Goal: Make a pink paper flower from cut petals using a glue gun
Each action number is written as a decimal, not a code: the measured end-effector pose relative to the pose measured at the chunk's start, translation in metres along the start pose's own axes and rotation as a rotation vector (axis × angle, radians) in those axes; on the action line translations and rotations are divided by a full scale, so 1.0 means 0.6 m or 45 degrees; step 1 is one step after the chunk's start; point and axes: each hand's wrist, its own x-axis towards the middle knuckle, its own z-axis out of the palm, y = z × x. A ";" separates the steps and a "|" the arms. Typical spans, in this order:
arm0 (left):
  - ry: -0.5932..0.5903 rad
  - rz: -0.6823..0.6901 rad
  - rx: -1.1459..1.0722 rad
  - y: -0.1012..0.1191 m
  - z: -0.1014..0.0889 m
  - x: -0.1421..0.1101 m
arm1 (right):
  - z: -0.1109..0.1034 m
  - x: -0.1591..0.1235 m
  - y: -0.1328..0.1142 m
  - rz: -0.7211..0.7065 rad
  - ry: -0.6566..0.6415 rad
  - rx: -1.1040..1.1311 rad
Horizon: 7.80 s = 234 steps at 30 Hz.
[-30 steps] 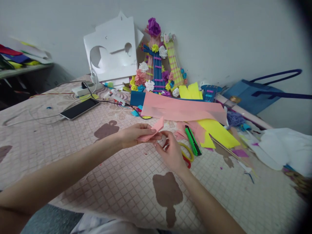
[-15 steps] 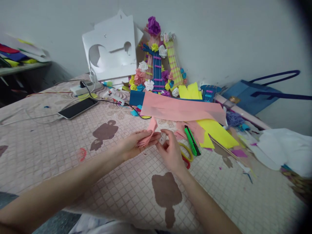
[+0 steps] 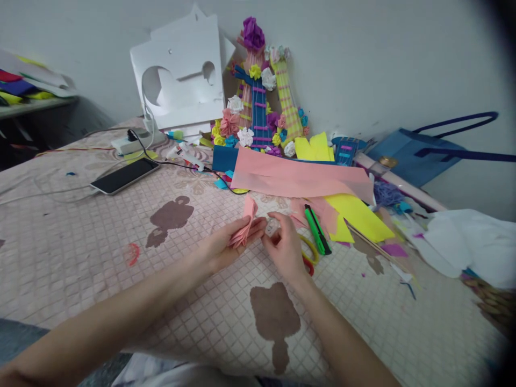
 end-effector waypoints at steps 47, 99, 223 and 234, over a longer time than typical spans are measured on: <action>-0.213 0.108 0.140 -0.045 -0.037 0.002 | -0.002 0.008 0.015 0.560 -0.078 0.845; -0.051 0.143 0.729 0.053 -0.068 0.040 | -0.120 -0.025 0.065 0.065 -0.467 -0.610; -0.052 0.345 1.058 0.027 -0.057 0.017 | -0.233 0.021 0.125 0.328 -0.042 -0.659; -0.030 0.270 1.055 0.026 -0.063 0.022 | -0.273 0.005 0.224 0.461 -0.092 -0.831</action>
